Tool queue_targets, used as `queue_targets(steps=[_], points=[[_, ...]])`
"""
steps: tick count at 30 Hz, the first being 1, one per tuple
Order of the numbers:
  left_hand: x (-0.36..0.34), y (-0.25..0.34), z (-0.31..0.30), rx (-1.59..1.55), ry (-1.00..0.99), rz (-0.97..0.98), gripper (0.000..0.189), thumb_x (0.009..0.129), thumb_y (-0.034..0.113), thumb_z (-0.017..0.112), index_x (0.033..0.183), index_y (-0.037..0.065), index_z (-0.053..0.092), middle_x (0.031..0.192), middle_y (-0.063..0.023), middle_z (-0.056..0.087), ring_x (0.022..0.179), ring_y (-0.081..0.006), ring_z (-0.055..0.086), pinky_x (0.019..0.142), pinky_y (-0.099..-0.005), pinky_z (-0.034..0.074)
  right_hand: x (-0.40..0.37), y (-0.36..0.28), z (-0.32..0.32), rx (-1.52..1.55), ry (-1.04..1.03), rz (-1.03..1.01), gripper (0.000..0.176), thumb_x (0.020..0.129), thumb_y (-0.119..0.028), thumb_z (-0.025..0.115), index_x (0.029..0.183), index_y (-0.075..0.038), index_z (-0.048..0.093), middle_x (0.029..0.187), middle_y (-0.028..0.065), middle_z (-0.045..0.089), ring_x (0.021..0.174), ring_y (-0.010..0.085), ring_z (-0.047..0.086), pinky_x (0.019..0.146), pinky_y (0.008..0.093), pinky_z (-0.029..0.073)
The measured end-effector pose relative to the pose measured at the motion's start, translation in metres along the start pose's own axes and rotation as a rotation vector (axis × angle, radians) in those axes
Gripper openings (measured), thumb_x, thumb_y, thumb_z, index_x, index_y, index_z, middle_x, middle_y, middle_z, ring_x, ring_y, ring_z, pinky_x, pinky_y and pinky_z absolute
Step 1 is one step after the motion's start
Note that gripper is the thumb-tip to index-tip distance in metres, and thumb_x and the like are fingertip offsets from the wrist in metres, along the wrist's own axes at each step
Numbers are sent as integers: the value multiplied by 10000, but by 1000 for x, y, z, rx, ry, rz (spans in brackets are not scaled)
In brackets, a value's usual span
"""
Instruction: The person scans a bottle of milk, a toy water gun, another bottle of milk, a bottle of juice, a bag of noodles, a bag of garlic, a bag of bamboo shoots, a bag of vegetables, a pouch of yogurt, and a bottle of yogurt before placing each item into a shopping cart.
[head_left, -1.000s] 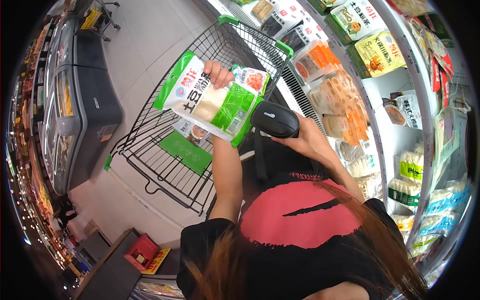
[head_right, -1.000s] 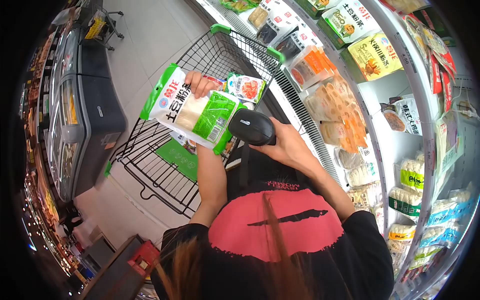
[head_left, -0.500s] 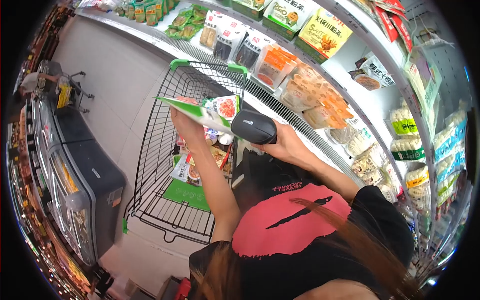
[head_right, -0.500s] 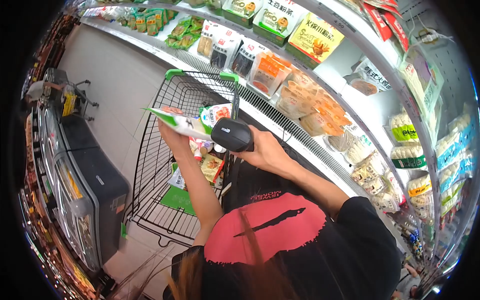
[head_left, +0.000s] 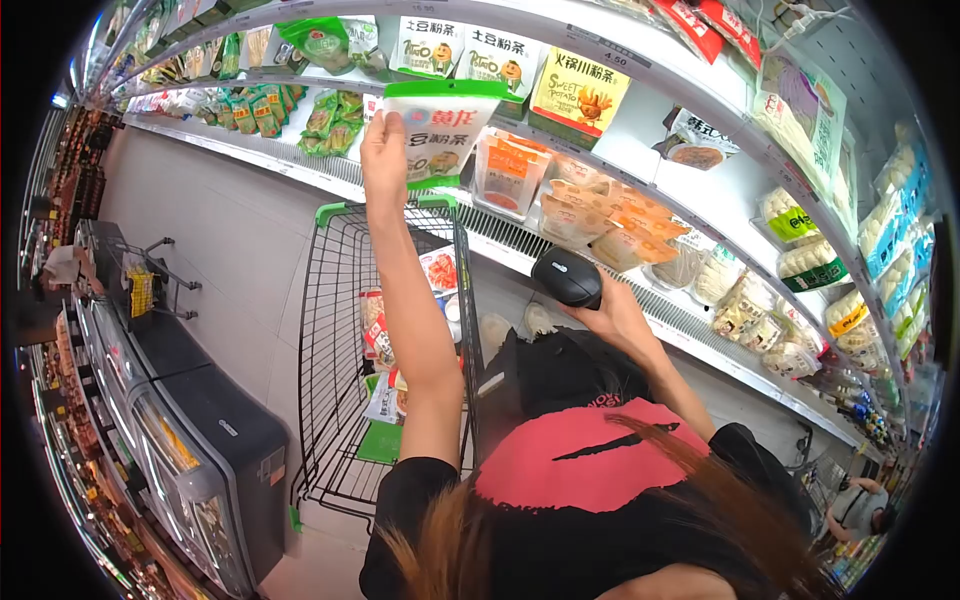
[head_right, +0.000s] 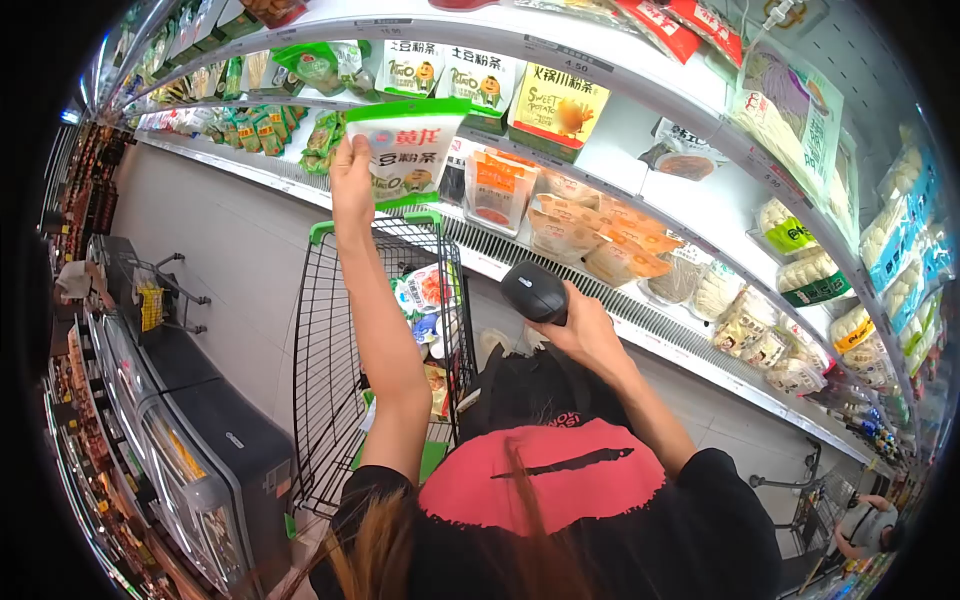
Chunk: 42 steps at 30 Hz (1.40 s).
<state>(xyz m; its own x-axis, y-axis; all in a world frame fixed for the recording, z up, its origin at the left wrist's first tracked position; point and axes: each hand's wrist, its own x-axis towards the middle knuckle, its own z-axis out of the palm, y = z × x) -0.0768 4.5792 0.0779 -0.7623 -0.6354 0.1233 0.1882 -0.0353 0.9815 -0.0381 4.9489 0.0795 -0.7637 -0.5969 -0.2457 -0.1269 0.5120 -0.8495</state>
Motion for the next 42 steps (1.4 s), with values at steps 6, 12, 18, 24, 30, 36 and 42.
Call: queue_targets(steps=[6,12,18,24,30,36,42], points=[[78,-5,41,-537,-155,-36,291,1072,223,466,1311,67,522,1248,-77,611,1090,-189,581,982,-402,452,-5,23,-13,39,86,51,550,782,-270,809,1196,17,588,974,222,723,933,374,710,819,400,530],[136,-52,85,-514,-154,141,269,1051,226,512,1301,128,513,1237,-61,599,1201,-228,509,1000,-508,410,-2,23,-23,63,101,144,549,783,-237,818,1218,7,588,1031,209,723,976,322,711,851,377,524],[131,-54,122,-533,78,259,232,1059,202,496,1228,53,551,1188,-40,585,1110,-151,513,979,-356,392,-1,33,-23,79,142,150,555,785,-267,814,1195,25,581,995,224,721,954,360,711,827,392,533],[128,-61,128,-545,72,205,219,1058,217,509,1200,63,573,1131,-27,603,1059,-131,537,911,-336,429,2,32,-20,85,143,128,576,785,-279,812,1215,21,573,994,235,717,968,364,706,828,393,533],[119,-54,129,-550,98,138,193,1057,205,499,1191,81,563,1150,-17,595,1049,-132,541,846,-340,451,14,25,-14,39,65,137,541,788,-276,806,1178,19,574,999,245,712,966,382,701,816,409,531],[159,-129,99,-318,-5,-48,267,1045,262,534,1096,24,644,848,12,576,801,-93,484,736,-275,416,17,11,-5,49,20,75,493,797,-280,796,1136,15,595,970,239,715,942,385,704,804,411,533],[151,-103,107,459,155,32,300,941,292,678,1005,-1,671,948,-113,668,842,-228,598,786,-351,481,12,16,-2,-13,14,111,497,786,-263,806,1148,5,595,961,236,714,935,379,707,808,404,533]])
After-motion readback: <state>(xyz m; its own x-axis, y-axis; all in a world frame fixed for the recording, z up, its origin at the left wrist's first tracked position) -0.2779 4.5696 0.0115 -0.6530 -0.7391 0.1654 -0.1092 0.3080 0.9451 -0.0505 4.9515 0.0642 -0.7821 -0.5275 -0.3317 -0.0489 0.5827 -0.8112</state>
